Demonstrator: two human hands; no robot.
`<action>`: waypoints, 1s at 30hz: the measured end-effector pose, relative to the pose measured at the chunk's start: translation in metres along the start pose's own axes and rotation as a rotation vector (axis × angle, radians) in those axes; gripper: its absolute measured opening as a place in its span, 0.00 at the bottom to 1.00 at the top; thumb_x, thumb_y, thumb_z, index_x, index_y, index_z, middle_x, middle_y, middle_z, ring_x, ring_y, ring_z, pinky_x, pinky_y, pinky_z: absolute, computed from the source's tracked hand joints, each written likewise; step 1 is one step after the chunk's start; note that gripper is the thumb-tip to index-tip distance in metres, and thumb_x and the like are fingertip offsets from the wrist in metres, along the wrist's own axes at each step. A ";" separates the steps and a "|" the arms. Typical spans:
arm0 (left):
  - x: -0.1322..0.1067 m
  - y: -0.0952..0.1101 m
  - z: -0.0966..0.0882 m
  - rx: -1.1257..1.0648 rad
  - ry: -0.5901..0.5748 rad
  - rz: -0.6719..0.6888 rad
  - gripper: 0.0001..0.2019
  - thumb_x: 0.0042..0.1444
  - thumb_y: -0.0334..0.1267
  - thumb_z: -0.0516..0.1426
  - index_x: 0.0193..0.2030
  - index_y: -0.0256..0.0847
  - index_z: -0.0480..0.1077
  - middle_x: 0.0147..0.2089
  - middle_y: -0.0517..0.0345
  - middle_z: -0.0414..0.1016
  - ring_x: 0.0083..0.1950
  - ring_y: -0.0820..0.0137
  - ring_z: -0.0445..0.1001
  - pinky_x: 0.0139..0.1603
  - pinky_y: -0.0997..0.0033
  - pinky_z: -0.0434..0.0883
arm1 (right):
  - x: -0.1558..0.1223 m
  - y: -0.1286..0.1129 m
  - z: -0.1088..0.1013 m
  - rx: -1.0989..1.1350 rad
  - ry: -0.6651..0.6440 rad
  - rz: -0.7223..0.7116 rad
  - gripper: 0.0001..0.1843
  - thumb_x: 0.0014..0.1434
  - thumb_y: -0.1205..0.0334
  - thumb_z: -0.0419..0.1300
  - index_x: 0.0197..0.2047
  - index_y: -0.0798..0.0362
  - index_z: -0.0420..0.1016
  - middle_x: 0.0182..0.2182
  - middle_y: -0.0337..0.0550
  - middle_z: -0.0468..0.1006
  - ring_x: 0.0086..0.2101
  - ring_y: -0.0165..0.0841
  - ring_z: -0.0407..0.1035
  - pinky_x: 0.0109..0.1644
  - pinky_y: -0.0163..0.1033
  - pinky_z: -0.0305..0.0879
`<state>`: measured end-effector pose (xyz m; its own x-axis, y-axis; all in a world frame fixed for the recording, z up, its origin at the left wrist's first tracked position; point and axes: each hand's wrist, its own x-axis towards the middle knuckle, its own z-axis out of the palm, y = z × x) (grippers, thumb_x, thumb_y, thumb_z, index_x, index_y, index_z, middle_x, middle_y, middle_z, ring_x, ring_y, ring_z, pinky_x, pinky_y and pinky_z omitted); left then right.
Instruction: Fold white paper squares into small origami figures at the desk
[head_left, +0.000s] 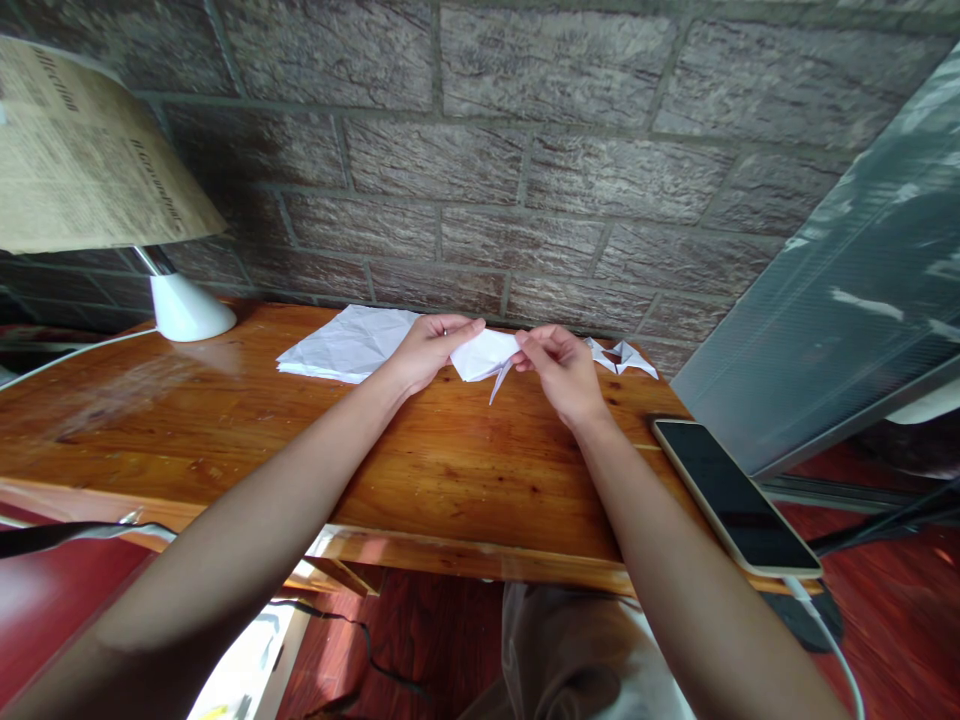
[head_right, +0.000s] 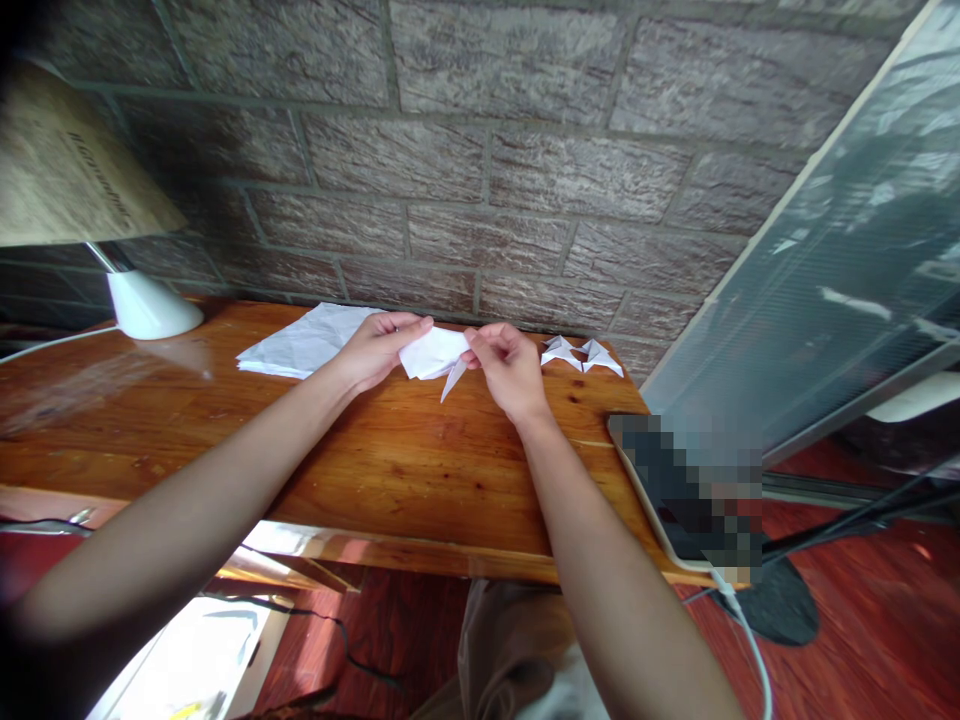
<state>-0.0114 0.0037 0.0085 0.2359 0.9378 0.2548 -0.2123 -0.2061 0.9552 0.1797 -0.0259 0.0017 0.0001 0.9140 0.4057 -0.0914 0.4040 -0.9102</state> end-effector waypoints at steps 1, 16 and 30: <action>0.000 -0.001 0.000 0.013 0.006 0.006 0.21 0.42 0.56 0.71 0.29 0.37 0.79 0.28 0.57 0.78 0.27 0.73 0.71 0.31 0.72 0.66 | 0.000 0.001 0.000 -0.005 -0.012 -0.006 0.21 0.50 0.45 0.72 0.33 0.53 0.73 0.26 0.38 0.80 0.27 0.28 0.73 0.37 0.37 0.73; -0.003 -0.003 0.004 0.236 -0.122 0.086 0.25 0.41 0.50 0.72 0.44 0.36 0.82 0.44 0.48 0.84 0.39 0.65 0.79 0.40 0.68 0.72 | -0.001 -0.001 0.000 -0.047 -0.021 -0.017 0.21 0.51 0.44 0.71 0.35 0.53 0.76 0.27 0.39 0.79 0.28 0.30 0.74 0.38 0.38 0.74; -0.001 -0.005 0.003 0.268 -0.010 0.178 0.24 0.42 0.52 0.71 0.42 0.38 0.82 0.40 0.51 0.84 0.38 0.65 0.78 0.38 0.69 0.72 | -0.002 -0.004 0.000 -0.063 -0.045 0.049 0.26 0.50 0.42 0.70 0.40 0.55 0.78 0.24 0.39 0.78 0.23 0.27 0.69 0.27 0.34 0.65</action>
<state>-0.0080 0.0033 0.0038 0.2272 0.8780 0.4213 0.0060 -0.4338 0.9010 0.1803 -0.0294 0.0041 -0.0480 0.9308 0.3623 -0.0272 0.3614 -0.9320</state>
